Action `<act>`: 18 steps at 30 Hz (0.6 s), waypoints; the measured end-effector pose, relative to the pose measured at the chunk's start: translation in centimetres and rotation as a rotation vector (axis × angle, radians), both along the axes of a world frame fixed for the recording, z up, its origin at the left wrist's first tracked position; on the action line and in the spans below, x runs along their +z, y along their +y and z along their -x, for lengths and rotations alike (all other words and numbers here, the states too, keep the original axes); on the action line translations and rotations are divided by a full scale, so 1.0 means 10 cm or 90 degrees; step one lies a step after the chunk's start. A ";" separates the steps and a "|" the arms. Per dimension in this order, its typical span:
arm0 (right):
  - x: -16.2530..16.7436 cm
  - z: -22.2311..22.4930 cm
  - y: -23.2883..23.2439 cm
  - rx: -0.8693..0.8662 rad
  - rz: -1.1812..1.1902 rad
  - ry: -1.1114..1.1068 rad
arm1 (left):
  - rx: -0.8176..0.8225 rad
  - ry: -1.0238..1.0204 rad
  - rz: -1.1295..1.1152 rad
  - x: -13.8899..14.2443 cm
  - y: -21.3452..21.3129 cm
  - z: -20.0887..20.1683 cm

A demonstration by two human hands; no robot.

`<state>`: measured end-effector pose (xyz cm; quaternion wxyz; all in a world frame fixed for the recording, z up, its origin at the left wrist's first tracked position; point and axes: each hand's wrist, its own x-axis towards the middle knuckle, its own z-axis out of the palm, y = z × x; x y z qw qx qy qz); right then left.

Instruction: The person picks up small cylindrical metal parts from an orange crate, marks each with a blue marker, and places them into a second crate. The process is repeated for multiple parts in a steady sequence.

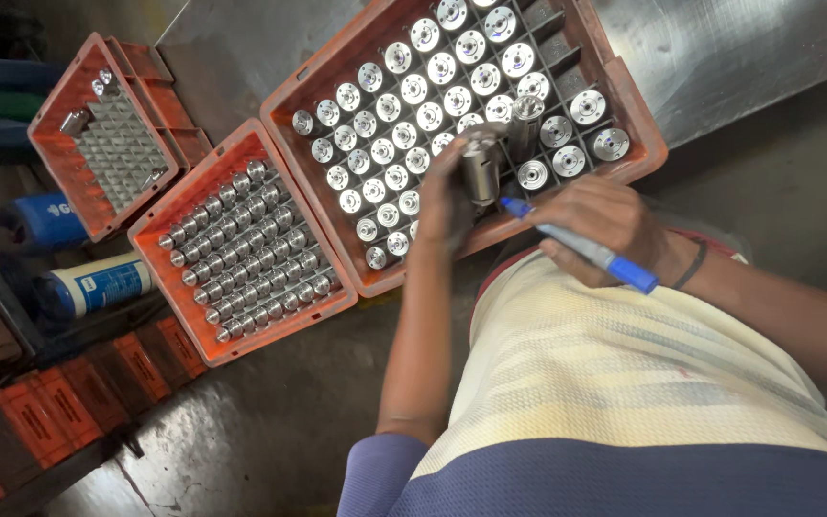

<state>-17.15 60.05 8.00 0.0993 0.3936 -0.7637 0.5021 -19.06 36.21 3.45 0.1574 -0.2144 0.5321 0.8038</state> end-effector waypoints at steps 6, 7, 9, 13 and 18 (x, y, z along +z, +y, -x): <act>-0.05 0.05 -0.09 -0.043 0.044 0.004 | 0.049 0.032 0.127 -0.10 0.38 0.05; -0.06 0.03 -0.10 -0.029 0.059 -0.001 | 0.056 0.033 0.129 -0.08 0.37 0.05; -0.09 0.01 -0.09 -0.007 0.089 -0.006 | 0.059 0.004 0.130 -0.01 0.34 0.05; -0.09 -0.06 -0.05 -0.053 0.080 -0.111 | 0.000 0.049 0.071 0.02 0.33 0.02; -0.07 -0.09 -0.05 -0.085 0.081 -0.126 | 0.035 0.060 -0.083 0.00 0.36 0.02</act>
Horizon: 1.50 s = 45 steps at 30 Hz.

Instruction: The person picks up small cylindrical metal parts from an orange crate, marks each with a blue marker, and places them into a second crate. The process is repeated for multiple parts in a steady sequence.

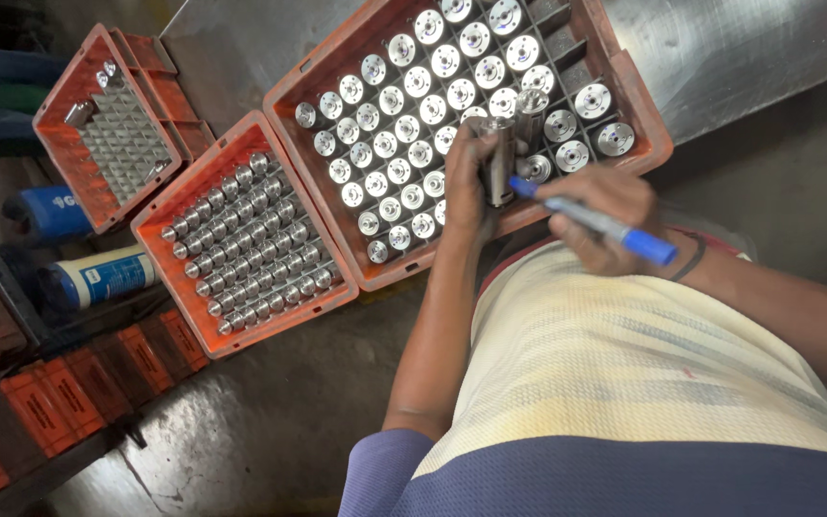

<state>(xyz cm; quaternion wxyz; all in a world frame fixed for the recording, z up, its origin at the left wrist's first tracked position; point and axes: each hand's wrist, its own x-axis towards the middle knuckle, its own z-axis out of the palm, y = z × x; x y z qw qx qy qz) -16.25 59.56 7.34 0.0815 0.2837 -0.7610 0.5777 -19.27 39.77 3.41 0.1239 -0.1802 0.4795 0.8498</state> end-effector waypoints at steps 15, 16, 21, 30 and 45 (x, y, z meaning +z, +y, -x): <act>0.01 0.05 0.09 -0.035 0.022 -0.031 | -0.293 0.121 0.995 0.72 -0.45 -0.26; 0.00 0.05 0.08 -0.029 0.023 -0.030 | -0.319 0.106 0.999 0.69 -0.45 -0.27; 0.02 0.07 0.05 -0.017 0.029 -0.025 | -0.345 -0.099 0.752 0.62 -0.45 -0.30; -0.05 0.48 0.00 -0.065 -0.208 0.048 | -0.278 0.215 0.843 0.60 -0.33 -0.27; -0.23 0.71 -0.16 0.029 -0.185 -0.023 | -0.324 0.162 0.881 0.62 -0.19 -0.23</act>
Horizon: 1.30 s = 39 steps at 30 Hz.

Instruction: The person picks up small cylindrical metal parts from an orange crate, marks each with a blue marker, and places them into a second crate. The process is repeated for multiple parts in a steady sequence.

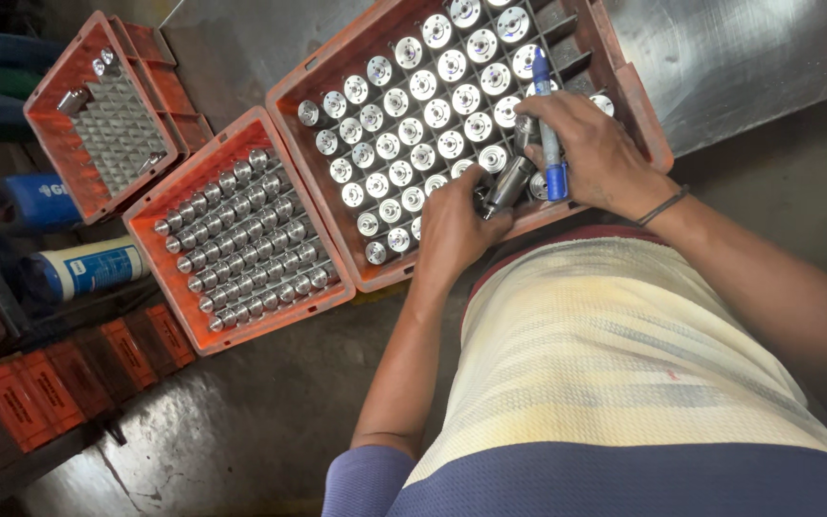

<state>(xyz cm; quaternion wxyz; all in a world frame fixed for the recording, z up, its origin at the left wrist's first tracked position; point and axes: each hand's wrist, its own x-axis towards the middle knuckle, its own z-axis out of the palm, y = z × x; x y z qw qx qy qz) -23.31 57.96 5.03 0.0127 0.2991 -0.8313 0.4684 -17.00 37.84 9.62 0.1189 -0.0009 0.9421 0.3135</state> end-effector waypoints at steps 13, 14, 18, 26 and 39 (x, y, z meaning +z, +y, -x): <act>-0.04 -0.02 0.00 -0.004 -0.002 -0.040 | 0.107 -0.008 -0.042 -0.08 0.01 0.14; -0.04 -0.02 0.00 0.004 -0.004 -0.027 | 0.143 -0.030 -0.048 -0.07 -0.01 0.13; 0.00 -0.06 0.02 -0.017 0.061 0.031 | 0.203 -0.044 0.000 0.01 -0.19 0.03; 0.22 -0.30 0.22 -0.049 0.137 0.035 | 0.067 -0.047 0.154 -0.18 -0.28 -0.02; 0.30 -0.48 0.22 -0.124 0.174 0.033 | 0.143 0.077 -0.025 -0.38 -0.28 -0.06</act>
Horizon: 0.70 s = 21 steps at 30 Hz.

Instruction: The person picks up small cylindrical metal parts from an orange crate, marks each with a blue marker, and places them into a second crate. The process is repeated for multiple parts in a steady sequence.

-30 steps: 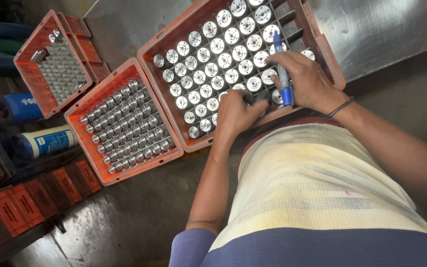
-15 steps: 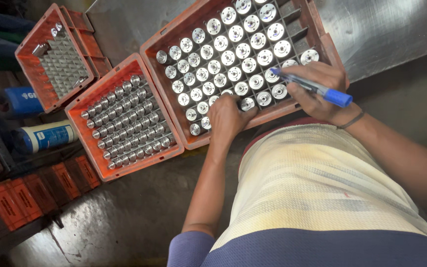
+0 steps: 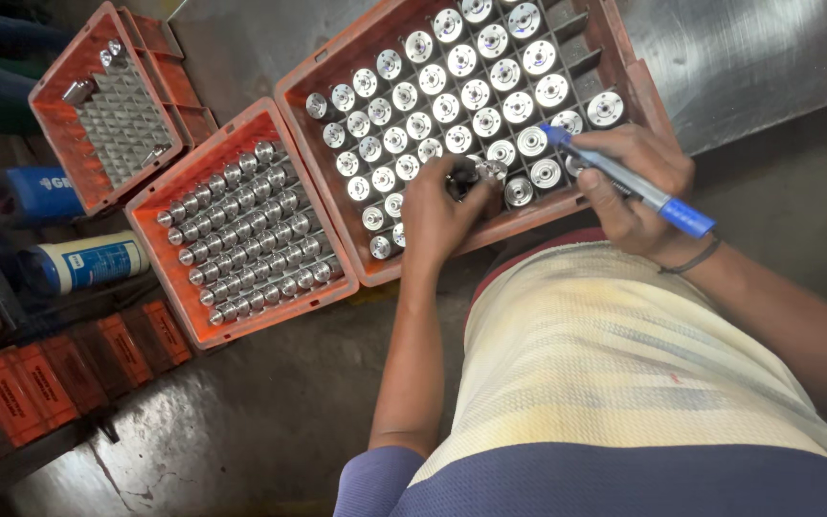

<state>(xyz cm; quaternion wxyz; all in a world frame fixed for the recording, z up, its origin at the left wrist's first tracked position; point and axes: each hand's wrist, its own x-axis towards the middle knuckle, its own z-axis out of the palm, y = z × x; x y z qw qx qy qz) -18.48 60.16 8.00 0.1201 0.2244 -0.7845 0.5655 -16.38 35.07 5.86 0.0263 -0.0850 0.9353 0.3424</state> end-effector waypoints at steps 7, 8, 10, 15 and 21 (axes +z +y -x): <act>-0.07 -0.06 0.04 0.010 -0.002 -0.046 | -0.019 -0.067 0.085 0.10 0.08 0.11; -0.06 -0.06 0.04 0.008 0.000 -0.042 | -0.029 -0.040 0.043 0.12 0.00 0.10; -0.03 -0.04 0.05 0.001 -0.006 -0.013 | -0.058 0.012 -0.037 0.15 -0.23 0.07; 0.09 -0.03 -0.09 0.152 -0.082 0.208 | 0.136 0.043 -0.774 -0.14 -0.21 0.05; 0.13 -0.02 -0.26 0.139 -0.065 0.135 | 0.242 -0.027 -0.750 -0.38 0.23 0.10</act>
